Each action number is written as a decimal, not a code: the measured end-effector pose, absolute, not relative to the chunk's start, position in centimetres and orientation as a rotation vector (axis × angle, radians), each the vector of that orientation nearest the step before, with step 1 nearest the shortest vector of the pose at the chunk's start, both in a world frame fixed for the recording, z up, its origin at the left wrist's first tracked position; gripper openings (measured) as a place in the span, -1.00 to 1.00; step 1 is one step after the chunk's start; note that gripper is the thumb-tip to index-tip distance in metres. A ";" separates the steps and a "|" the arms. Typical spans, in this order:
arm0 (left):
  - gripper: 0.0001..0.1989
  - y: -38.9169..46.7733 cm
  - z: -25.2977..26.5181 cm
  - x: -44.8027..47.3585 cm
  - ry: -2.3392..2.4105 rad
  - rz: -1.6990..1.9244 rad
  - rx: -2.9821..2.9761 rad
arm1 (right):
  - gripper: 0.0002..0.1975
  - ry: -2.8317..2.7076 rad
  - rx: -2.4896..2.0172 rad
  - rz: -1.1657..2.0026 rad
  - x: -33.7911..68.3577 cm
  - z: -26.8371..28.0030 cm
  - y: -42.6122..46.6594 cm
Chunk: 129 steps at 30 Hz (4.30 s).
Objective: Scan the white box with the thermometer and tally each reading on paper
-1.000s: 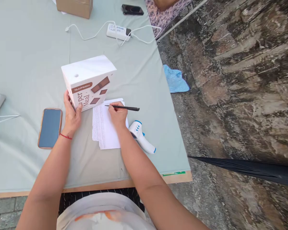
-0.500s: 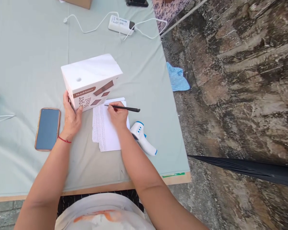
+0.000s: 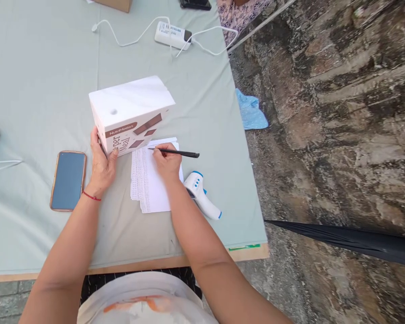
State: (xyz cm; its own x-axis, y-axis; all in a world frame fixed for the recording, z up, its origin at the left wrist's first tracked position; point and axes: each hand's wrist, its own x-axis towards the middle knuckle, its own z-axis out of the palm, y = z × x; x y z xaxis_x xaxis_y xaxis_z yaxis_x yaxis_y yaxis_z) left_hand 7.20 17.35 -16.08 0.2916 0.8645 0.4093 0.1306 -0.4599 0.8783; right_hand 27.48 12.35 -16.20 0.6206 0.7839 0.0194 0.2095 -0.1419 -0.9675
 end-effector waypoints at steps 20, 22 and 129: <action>-0.22 17.4 -15.6 7.3 0.873 1.232 1.792 | -0.93 -0.814 -1.685 0.608 27.4 -16.2 12.3; -0.21 17.4 -15.6 7.3 0.880 1.232 1.788 | -0.94 -0.818 -1.692 0.602 27.4 -16.2 12.3; -0.15 17.4 -13.0 6.9 1.159 1.126 1.501 | -0.52 -0.677 -1.387 1.369 20.5 -9.2 7.2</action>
State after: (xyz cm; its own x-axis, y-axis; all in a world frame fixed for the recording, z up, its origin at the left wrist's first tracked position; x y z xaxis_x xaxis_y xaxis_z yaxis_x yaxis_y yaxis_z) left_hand 6.94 17.42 -13.01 0.1450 0.9808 0.1307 0.1583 -0.1534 0.9754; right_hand 20.54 7.17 -9.21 0.1928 0.9095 -0.3682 -0.2597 -0.3146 -0.9130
